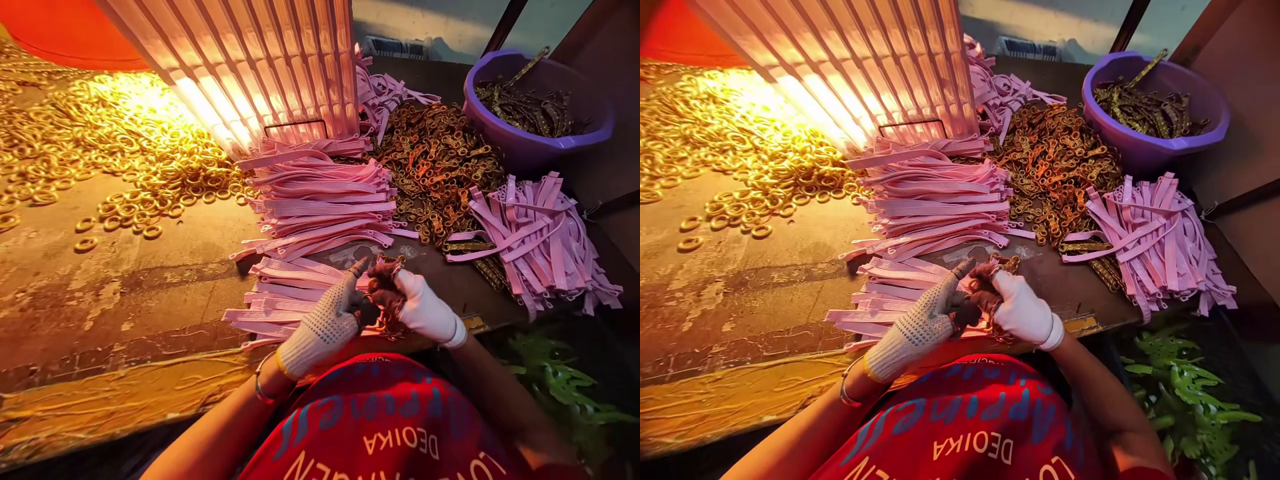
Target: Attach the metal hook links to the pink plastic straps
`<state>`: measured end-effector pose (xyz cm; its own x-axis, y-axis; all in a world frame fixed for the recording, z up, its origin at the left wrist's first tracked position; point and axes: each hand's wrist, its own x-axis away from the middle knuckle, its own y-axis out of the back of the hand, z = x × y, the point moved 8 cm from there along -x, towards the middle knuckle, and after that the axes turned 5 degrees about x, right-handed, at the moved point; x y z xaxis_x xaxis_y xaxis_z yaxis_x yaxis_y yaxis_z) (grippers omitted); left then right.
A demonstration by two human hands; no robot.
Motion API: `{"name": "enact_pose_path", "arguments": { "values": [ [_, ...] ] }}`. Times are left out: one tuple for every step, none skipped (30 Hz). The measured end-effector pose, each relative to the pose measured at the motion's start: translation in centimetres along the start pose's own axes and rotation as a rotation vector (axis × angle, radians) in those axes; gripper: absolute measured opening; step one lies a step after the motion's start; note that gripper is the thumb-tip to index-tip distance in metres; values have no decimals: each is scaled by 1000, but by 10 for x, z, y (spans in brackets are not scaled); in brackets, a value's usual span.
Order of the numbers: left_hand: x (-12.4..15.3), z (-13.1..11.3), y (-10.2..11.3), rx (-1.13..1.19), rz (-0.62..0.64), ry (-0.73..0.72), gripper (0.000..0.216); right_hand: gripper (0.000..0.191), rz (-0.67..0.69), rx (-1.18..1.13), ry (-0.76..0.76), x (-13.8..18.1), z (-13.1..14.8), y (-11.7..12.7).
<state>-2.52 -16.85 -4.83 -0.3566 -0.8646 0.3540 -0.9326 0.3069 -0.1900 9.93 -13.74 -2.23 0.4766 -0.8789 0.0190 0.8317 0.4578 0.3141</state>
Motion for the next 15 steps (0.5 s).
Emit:
{"name": "enact_pose_path", "arguments": {
  "values": [
    [-2, 0, -1, -23, 4, -15, 87, 29, 20, -53, -15, 1, 2, -8],
    [-3, -1, -1, -26, -3, -24, 86, 30, 18, -105, -30, 2, 1, -12],
    [-4, 0, 1, -8, -23, -26, 81, 31, -15, -153, -47, 2, -3, -13],
    [-5, 0, 2, 26, -49, -20, 70, 32, -67, -195, -65, 3, -8, -12],
    [-5, 1, 3, 63, -73, -4, 55, 34, -125, -233, -86, 4, -15, -10],
    [-4, 3, 4, 99, -93, 18, 38, 36, -176, -266, -105, 5, -22, -8],
    [-3, 4, 5, 125, -111, 42, 26, 36, -215, -291, -122, 7, -29, -7],
    [-2, 5, 5, 136, -120, 68, 24, 37, -236, -307, -130, 9, -34, -8],
    [-1, 6, 4, 139, -123, 90, 27, 36, -239, -310, -128, 10, -36, -8],
    [0, 6, 4, 141, -122, 105, 31, 36, -232, -295, -121, 12, -37, -8],
    [1, 5, 4, 139, -120, 111, 35, 35, -231, -252, -107, 13, -36, -7],
    [1, 4, 4, 135, -116, 110, 38, 36, -232, -177, -84, 15, -33, -4],
    [1, 2, 4, 125, -107, 108, 41, 37, -237, -79, -49, 15, -28, 1],
    [1, 1, 3, 111, -93, 111, 43, 40, -237, 25, -8, 16, -21, 5],
    [1, 1, 3, 99, -78, 122, 45, 43, -223, 123, 38, 15, -14, 9]
  ]
}}
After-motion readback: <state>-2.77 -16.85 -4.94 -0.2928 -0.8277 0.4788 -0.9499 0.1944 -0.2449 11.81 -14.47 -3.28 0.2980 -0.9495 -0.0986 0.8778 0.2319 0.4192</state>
